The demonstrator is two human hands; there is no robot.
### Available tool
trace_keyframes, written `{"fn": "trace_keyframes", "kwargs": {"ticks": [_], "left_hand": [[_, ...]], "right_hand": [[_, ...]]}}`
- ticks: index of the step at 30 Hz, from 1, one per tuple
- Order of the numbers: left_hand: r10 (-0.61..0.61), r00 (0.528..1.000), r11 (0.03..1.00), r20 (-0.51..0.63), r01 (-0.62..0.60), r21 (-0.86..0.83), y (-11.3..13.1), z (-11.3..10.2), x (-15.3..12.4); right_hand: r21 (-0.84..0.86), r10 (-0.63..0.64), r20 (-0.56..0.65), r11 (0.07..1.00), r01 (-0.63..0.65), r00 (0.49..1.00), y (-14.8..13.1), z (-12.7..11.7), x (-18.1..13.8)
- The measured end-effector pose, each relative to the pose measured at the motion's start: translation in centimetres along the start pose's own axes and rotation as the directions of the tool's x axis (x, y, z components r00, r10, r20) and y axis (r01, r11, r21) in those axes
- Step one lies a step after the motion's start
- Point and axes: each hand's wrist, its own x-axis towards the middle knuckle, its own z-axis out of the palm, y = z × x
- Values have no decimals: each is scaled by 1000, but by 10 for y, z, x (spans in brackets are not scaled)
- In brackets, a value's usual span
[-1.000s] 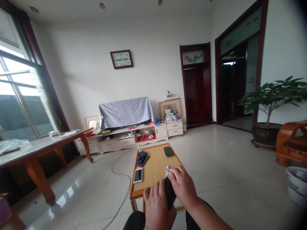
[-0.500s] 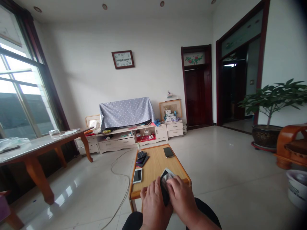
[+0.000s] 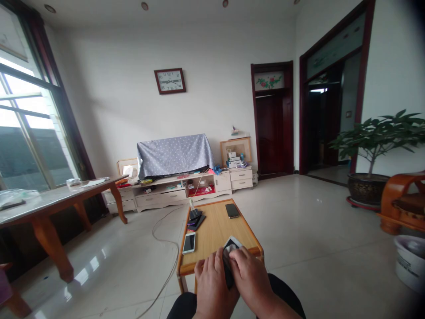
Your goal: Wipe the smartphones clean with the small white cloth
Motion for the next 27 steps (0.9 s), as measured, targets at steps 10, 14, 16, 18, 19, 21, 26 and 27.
{"fn": "trace_keyframes", "kwargs": {"ticks": [10, 14, 16, 18, 19, 21, 26, 27], "left_hand": [[106, 994, 994, -20, -106, -35, -4, -2, -1], [148, 989, 989, -6, -148, -27, -3, -2, 1], [172, 985, 985, 0, -172, -9, -3, -1, 4], [170, 985, 985, -16, -170, 21, -5, -1, 6], [158, 987, 987, -34, -156, 37, -6, -1, 7], [128, 989, 991, -73, -123, 59, -8, -2, 7], [110, 989, 992, -94, -104, 70, -9, -4, 5], [112, 989, 992, -92, -106, 68, -7, -4, 5]], "right_hand": [[569, 352, 26, 765, -303, 936, 36, -5, 20], [746, 464, 192, 503, -436, 865, 32, 5, 14], [785, 516, 206, 419, -455, 831, 33, 8, 15], [802, 558, 191, 386, -457, 808, 38, 9, 18], [806, 573, 183, 377, -456, 798, 42, 9, 19], [817, 611, 172, 350, -458, 773, 49, 9, 20], [822, 660, 161, 322, -470, 733, 57, 12, 16], [819, 660, 162, 325, -473, 734, 56, 14, 15]]}}
